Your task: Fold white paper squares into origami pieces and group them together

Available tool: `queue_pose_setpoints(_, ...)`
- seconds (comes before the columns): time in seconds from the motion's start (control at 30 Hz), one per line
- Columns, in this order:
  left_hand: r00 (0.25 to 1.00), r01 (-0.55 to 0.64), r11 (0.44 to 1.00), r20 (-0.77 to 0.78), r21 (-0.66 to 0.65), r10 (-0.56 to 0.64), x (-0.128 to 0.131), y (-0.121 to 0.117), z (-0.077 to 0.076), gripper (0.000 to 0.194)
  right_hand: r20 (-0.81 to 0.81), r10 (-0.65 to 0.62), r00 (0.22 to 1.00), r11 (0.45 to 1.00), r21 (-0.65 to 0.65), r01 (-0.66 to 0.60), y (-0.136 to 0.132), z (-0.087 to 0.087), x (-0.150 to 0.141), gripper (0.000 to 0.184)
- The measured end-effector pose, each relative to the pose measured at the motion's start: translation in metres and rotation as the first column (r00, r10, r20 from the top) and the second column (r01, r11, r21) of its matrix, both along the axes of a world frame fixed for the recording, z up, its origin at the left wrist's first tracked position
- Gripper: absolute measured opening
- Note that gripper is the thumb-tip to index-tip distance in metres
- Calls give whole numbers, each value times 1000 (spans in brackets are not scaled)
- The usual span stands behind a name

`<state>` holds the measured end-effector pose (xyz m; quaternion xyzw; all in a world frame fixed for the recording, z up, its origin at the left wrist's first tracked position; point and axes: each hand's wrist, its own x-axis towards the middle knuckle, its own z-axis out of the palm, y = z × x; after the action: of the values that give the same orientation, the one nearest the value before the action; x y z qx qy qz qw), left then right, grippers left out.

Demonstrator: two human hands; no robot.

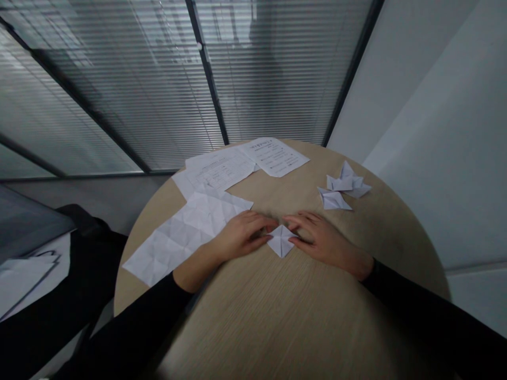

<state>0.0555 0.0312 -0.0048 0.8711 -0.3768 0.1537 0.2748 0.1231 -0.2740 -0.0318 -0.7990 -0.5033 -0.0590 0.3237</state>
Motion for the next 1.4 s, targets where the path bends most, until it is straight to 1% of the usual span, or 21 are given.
queue_pose_setpoints(0.1, 998, 68, 998, 14, -3, -68, 1, -1, 3, 18, 69, 98, 993, 995, 12, -99, 0, 0, 1, 31)
queue_pose_setpoints(0.13, 996, 89, 996, 14, 0, -89, 1, -1, 5, 18, 92, 131, 987, 991, 14, -133, 0, 1, 1, 27)
queue_pose_setpoints(0.27, 990, 142, 990, 3, 18, -142, -1, -1, 7, 17, 147, 201, 968, 979, 1, -204, -1, 11, -2, 27)
queue_pose_setpoints(0.4, 989, 149, 989, -5, 13, -149, -2, -2, 8, 10, 132, 245, 960, 969, -23, -245, -1, 19, -7, 23)
queue_pose_setpoints(0.5, 990, 143, 990, -12, 16, -143, -2, -3, 8, 13, 140, 240, 961, 971, -41, -236, 1, 19, -8, 14)
queue_pose_setpoints(0.63, 992, 120, 992, -35, 42, -119, -2, -4, 9, 14, 128, 229, 965, 972, -78, -221, 3, 17, -8, 7)
queue_pose_setpoints(0.73, 995, 96, 994, -46, 55, -94, -1, -4, 9, 19, 103, 224, 969, 973, -81, -216, 2, 16, -8, 7)
queue_pose_setpoints(0.83, 995, 85, 995, -55, 47, -82, -1, -4, 9, 23, 79, 213, 974, 976, -53, -210, 2, 14, -8, 8)
queue_pose_setpoints(0.93, 995, 73, 996, -69, 52, -70, -1, -3, 8, 26, 51, 201, 978, 979, -29, -199, 2, 11, -7, 15)
queue_pose_setpoints(1.07, 994, 56, 996, -92, 62, -50, 0, -3, 7, 30, 18, 184, 983, 983, -30, -184, 3, 10, -6, 24)
queue_pose_setpoints(1.23, 988, 53, 999, -144, 6, -52, 0, -4, 8, 32, -18, 146, 989, 989, -11, -147, 5, 12, -7, 23)
queue_pose_setpoints(1.4, 985, 46, 998, -165, -33, -51, -2, -6, 9, 30, -21, 110, 994, 994, 5, -109, 4, 11, -10, 30)
